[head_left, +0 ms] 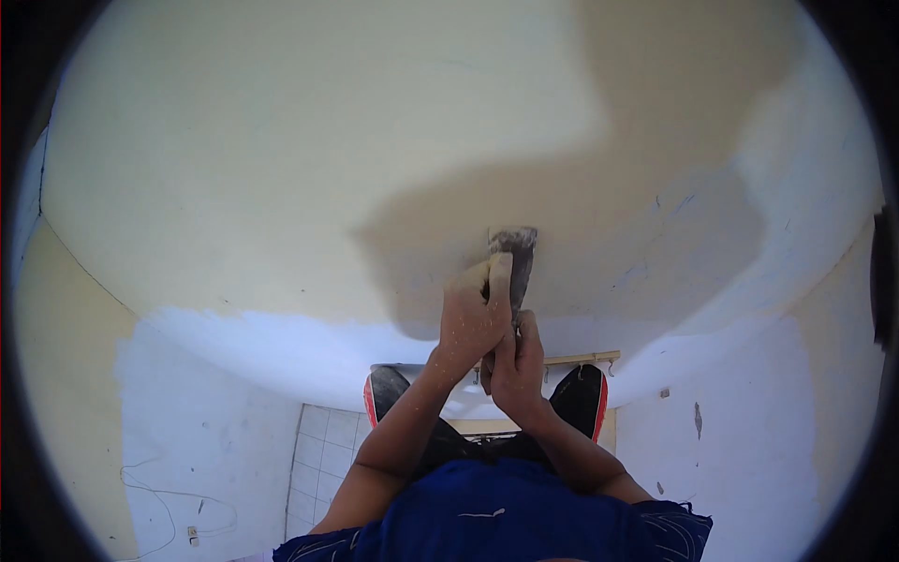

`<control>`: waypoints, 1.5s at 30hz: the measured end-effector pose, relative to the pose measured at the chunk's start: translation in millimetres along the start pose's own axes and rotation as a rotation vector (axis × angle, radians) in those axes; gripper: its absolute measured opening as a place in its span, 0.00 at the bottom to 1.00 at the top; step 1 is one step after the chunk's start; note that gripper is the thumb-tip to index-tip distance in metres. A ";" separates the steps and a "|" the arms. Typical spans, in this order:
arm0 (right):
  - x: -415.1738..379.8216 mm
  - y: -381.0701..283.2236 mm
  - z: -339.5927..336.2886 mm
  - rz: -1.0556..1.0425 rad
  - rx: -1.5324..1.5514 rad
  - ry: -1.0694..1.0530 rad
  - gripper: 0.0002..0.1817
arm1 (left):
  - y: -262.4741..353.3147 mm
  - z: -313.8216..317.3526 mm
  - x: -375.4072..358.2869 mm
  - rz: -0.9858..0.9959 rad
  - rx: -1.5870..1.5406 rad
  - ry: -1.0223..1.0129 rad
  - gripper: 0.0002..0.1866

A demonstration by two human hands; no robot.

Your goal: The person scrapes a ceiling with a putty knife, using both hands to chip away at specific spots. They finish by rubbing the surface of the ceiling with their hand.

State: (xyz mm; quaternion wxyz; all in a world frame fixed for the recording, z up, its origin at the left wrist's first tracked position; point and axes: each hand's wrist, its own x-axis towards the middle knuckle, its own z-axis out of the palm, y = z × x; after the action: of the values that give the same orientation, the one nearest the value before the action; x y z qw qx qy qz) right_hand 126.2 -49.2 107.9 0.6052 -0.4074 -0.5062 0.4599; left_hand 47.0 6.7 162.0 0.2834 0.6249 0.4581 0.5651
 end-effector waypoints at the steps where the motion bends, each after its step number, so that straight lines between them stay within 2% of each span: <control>1: -1.7 6.1 -0.7 -0.010 0.003 0.001 0.10 | -4.8 -0.5 -2.0 -0.005 0.029 -0.003 0.24; 5: -12.9 26.4 -6.0 0.011 -0.029 -0.003 0.10 | -27.1 3.6 -14.6 -0.028 0.049 -0.006 0.24; 7: -12.7 20.8 -6.6 0.046 -0.040 -0.004 0.10 | -21.9 2.2 -13.7 -0.058 0.064 -0.018 0.24; 8: -6.9 16.8 -5.6 -0.009 -0.066 0.000 0.10 | -18.0 2.1 -9.7 -0.064 0.059 -0.021 0.24; 10: 0.0 3.8 -1.7 -0.050 -0.096 0.003 0.10 | -2.5 -0.5 3.3 0.008 0.002 0.011 0.21; 13: 2.4 -6.6 1.1 -0.031 0.028 -0.022 0.10 | 4.7 -4.5 9.2 0.003 -0.037 -0.022 0.22; 15: -0.9 2.0 -1.8 -0.005 -0.070 0.006 0.10 | -2.8 -1.4 0.1 -0.008 0.004 -0.003 0.22; 20: -10.6 43.7 -11.9 -0.064 -0.092 0.047 0.10 | -37.4 12.8 -21.0 -0.081 0.062 -0.019 0.23; 21: -11.5 44.9 -13.2 -0.072 -0.117 0.057 0.11 | -33.2 12.7 -17.4 -0.086 0.060 -0.023 0.23; 23: -1.5 13.0 -11.3 -0.038 -0.091 0.040 0.11 | -13.4 9.6 -1.9 0.061 0.032 -0.003 0.22; 26: 6.4 0.8 -11.1 -0.015 -0.053 0.013 0.11 | 9.8 4.7 10.7 0.004 0.005 -0.045 0.21; 30: -7.9 36.2 -14.7 -0.044 -0.124 0.055 0.11 | -29.4 14.1 -14.4 0.042 0.076 -0.012 0.22; 32: -15.1 53.6 -19.0 -0.054 -0.126 0.052 0.11 | -49.5 21.0 -26.9 0.001 0.068 -0.003 0.21; 38: 3.6 15.0 -12.1 -0.029 -0.089 0.042 0.11 | 1.2 9.4 1.3 0.015 0.020 -0.022 0.22; 40: 9.5 10.8 -10.5 -0.075 -0.051 0.017 0.11 | -1.5 9.1 2.3 0.004 0.001 -0.031 0.22; 43: 2.0 21.5 -13.1 -0.130 -0.219 0.029 0.11 | -19.4 12.9 -6.2 0.046 0.028 0.001 0.22; 45: -14.0 57.3 -15.7 -0.101 -0.163 0.040 0.11 | -36.9 16.7 -21.1 0.082 0.068 0.034 0.22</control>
State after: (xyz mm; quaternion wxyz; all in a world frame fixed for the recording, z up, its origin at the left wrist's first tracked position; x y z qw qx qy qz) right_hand 132.5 -49.1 47.1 0.6026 -0.4382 -0.5496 0.3778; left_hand 55.0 6.1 117.1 0.2307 0.6428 0.4558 0.5709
